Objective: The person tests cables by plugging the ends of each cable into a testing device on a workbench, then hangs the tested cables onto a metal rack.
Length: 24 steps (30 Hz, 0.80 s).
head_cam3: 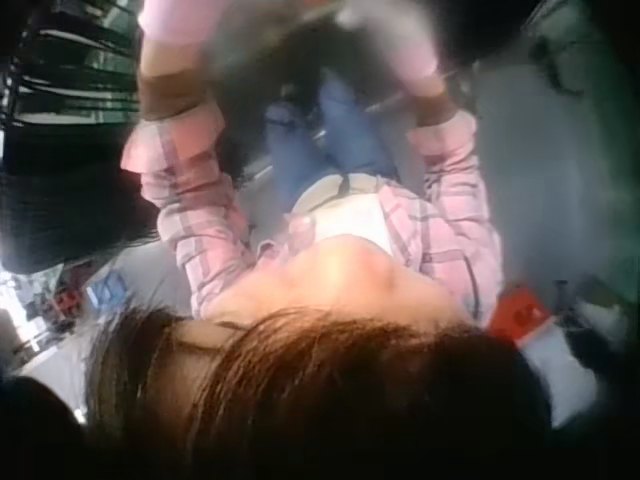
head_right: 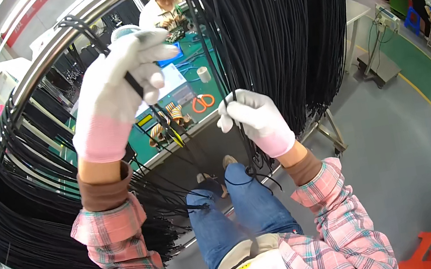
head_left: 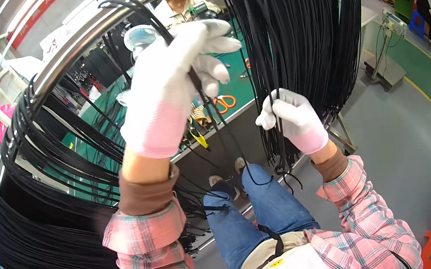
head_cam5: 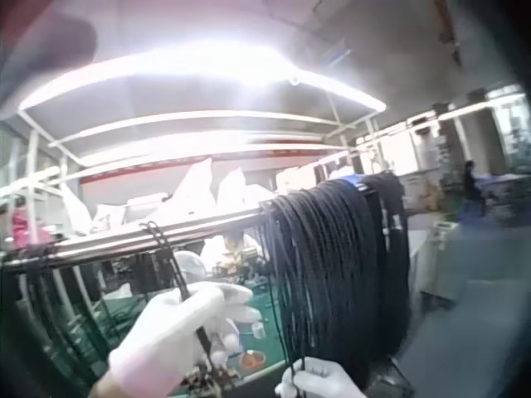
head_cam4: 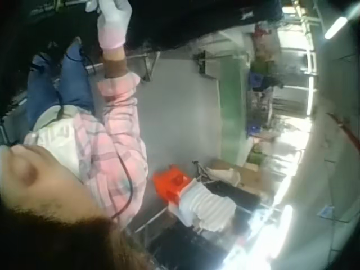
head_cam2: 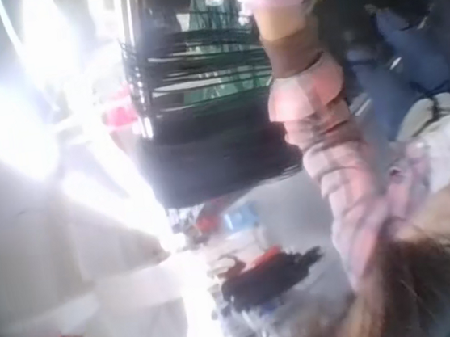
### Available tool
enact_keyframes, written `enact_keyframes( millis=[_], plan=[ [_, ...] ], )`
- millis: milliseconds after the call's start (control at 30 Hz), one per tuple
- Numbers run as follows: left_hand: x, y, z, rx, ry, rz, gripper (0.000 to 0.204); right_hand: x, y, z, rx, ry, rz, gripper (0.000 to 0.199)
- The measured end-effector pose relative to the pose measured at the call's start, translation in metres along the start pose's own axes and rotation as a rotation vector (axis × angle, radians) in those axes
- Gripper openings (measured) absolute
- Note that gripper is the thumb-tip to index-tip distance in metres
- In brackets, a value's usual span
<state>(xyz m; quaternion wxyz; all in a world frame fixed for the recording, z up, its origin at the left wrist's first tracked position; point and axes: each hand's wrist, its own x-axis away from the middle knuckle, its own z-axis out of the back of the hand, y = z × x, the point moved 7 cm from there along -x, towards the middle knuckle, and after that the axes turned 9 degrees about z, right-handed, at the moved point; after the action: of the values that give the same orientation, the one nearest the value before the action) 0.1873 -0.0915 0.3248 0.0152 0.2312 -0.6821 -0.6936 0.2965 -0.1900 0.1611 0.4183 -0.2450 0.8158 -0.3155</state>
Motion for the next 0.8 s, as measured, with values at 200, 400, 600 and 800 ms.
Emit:
enact_keyframes(
  millis=[200,400,600,800],
  plan=[
    [-0.02,-0.011,-0.01,-0.243,0.064,0.084,0.037,0.001,-0.006,-0.022,-0.06,-0.107,-0.087,0.014],
    [-0.013,0.026,-0.014,-0.342,0.131,-0.175,0.025,-0.006,-0.051,-0.018,0.674,0.03,0.09,0.024],
    [-0.005,0.063,-0.001,0.049,0.097,-0.364,0.025,-0.007,-0.165,-0.042,0.935,0.324,0.866,0.03],
    [-0.001,0.052,-0.018,-0.132,0.046,-0.189,0.022,-0.111,-0.176,-0.109,0.831,-0.198,0.37,0.035]
  ],
)
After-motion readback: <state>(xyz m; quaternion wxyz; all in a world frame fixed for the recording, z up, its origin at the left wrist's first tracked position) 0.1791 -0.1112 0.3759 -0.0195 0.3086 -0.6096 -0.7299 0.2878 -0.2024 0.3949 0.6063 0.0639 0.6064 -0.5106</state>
